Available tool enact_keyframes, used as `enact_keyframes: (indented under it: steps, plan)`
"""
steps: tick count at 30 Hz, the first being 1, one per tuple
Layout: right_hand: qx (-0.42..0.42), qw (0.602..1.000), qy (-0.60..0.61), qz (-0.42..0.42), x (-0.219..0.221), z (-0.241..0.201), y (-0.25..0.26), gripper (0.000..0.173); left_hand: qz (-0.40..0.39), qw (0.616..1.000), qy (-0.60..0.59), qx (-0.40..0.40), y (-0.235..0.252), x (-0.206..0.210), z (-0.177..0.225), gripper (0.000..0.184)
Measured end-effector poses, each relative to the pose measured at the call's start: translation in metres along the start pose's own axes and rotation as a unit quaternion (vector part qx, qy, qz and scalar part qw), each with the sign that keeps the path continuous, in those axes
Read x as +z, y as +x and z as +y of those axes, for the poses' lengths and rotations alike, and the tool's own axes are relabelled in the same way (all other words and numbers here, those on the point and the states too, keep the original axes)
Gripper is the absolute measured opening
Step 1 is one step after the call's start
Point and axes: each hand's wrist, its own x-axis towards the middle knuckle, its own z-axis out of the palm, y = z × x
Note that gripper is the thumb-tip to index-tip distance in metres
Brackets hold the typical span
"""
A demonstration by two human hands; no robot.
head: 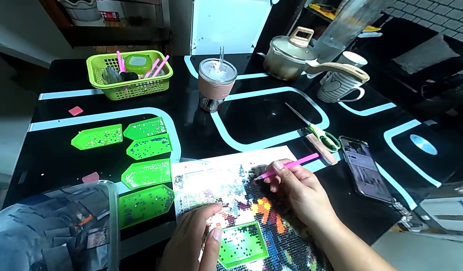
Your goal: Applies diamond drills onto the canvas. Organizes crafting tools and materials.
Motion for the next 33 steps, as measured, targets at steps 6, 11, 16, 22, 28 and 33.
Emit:
enact_keyframes:
  steps: [6, 11, 16, 22, 28, 33]
  plan:
    - [-0.003, 1.0, -0.006, -0.001, 0.002, 0.0, 0.001, 0.028, 0.006, 1.0, -0.013, -0.001, 0.001, 0.0, -0.002, 0.034]
    - [-0.009, 1.0, -0.01, -0.005, 0.001, 0.001, 0.001, 0.028, 0.01, 1.0, -0.018, -0.001, 0.001, 0.0, -0.001, 0.032]
    - [-0.006, 1.0, -0.013, -0.007, 0.001, 0.001, 0.002, 0.027, 0.019, 1.0, -0.019, 0.004, 0.002, 0.0, -0.002, 0.03]
    - [-0.005, 1.0, -0.011, -0.006, 0.002, 0.0, 0.002, 0.026, 0.026, 1.0, -0.002, 0.014, 0.001, 0.0, -0.002, 0.027]
    - [-0.059, 0.998, -0.002, -0.038, 0.005, -0.008, 0.004, 0.026, -0.026, 0.997, 0.069, 0.035, -0.002, 0.002, 0.001, 0.043]
    - [-0.152, 0.955, -0.198, -0.158, 0.008, -0.006, 0.019, 0.027, -0.048, 0.995, 0.083, 0.026, -0.002, 0.002, 0.004, 0.057]
